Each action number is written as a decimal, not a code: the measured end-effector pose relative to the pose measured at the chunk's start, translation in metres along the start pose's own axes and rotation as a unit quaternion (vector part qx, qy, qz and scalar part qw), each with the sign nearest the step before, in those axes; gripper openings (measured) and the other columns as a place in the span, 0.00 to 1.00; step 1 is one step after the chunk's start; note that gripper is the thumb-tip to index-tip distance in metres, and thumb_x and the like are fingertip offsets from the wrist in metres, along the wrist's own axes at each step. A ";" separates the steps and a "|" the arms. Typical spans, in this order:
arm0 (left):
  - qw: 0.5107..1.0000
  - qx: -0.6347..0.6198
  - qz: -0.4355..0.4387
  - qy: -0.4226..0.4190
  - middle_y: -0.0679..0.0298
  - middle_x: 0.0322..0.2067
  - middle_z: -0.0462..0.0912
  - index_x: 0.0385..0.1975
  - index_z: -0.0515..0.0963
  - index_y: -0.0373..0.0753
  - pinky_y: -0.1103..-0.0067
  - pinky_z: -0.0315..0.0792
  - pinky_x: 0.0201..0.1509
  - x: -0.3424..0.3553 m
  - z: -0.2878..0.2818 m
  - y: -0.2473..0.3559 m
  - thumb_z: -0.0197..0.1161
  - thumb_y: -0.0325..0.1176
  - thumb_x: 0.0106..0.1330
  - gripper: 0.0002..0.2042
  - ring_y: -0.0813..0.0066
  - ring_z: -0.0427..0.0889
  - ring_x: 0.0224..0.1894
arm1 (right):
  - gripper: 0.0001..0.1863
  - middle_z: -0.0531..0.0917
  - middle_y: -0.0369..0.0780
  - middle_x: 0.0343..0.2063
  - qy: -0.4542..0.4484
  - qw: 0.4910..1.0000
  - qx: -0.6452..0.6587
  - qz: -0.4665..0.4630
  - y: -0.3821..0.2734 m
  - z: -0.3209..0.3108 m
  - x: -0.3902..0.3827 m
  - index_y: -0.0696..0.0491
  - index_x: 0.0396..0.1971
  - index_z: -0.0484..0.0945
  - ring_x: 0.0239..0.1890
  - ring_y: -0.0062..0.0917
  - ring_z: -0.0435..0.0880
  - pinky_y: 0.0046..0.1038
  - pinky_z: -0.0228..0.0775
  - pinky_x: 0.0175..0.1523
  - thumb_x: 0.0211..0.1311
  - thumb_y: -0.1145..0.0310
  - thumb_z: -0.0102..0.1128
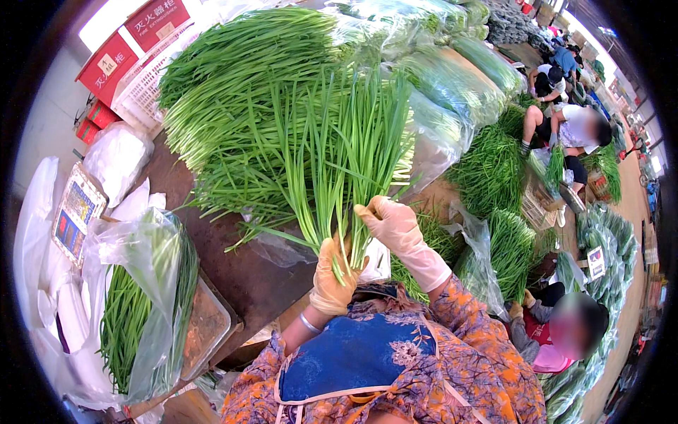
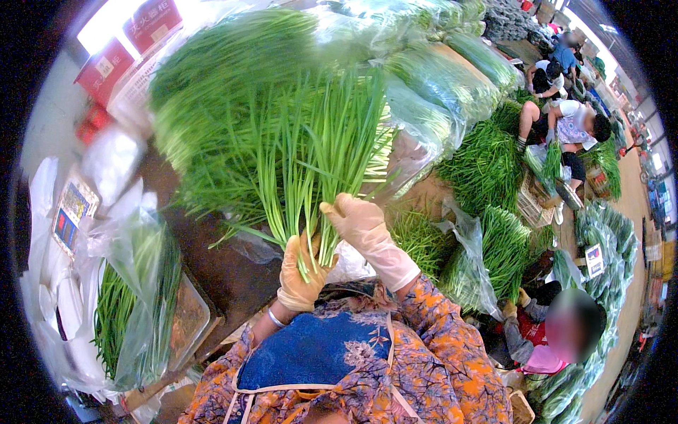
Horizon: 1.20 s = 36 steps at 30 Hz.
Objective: The person gathers bunches of green onions from a large pile on a table, aligns them by hand, and places them into clear plastic bags. The person then ties the bags and sets them aside while other workers in the background perform similar tasks.
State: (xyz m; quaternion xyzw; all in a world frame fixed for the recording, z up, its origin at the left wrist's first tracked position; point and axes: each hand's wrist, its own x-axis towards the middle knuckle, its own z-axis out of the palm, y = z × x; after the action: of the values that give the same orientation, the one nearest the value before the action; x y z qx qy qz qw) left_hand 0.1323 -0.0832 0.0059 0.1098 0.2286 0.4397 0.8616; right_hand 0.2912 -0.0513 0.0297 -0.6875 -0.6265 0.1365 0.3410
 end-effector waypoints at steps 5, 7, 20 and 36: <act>0.999 0.035 0.010 -0.010 0.64 0.54 0.68 0.58 0.61 0.44 0.70 0.64 0.55 0.002 -0.004 0.001 0.43 0.53 0.66 0.26 0.72 0.69 0.53 | 0.21 0.76 0.45 0.15 -0.120 0.988 -0.094 0.013 -0.016 0.000 -0.002 0.56 0.21 0.72 0.21 0.41 0.77 0.36 0.68 0.28 0.53 0.50 0.57; 0.999 0.031 0.016 -0.001 0.64 0.54 0.68 0.58 0.60 0.42 0.71 0.65 0.55 0.003 0.000 0.000 0.44 0.52 0.66 0.26 0.72 0.68 0.54 | 0.19 0.77 0.45 0.15 -0.155 0.981 -0.109 0.039 -0.011 -0.002 -0.001 0.56 0.22 0.73 0.22 0.39 0.78 0.36 0.69 0.31 0.55 0.52 0.56; 0.989 0.027 -0.143 0.023 0.57 0.42 0.77 0.45 0.71 0.35 0.84 0.74 0.29 0.015 -0.022 0.006 0.54 0.32 0.64 0.12 0.75 0.77 0.32 | 0.08 0.80 0.39 0.22 0.035 0.945 0.321 0.047 -0.011 -0.075 -0.053 0.57 0.31 0.75 0.23 0.20 0.79 0.21 0.70 0.27 0.59 0.68 0.55; 0.988 0.088 -0.110 0.063 0.57 0.39 0.79 0.45 0.71 0.35 0.88 0.67 0.21 0.022 -0.011 -0.006 0.53 0.35 0.65 0.14 0.81 0.74 0.25 | 0.36 0.74 0.53 0.47 -0.044 0.907 0.260 0.328 0.113 0.024 -0.051 0.62 0.56 0.61 0.49 0.36 0.75 0.29 0.65 0.53 0.52 0.55 0.59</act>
State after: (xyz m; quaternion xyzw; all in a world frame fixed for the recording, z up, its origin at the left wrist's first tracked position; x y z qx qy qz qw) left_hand 0.1418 -0.0693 -0.0127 0.1317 0.3312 0.3261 0.8756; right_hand 0.3541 -0.0914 -0.0719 -0.7343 -0.3229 0.4289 0.4155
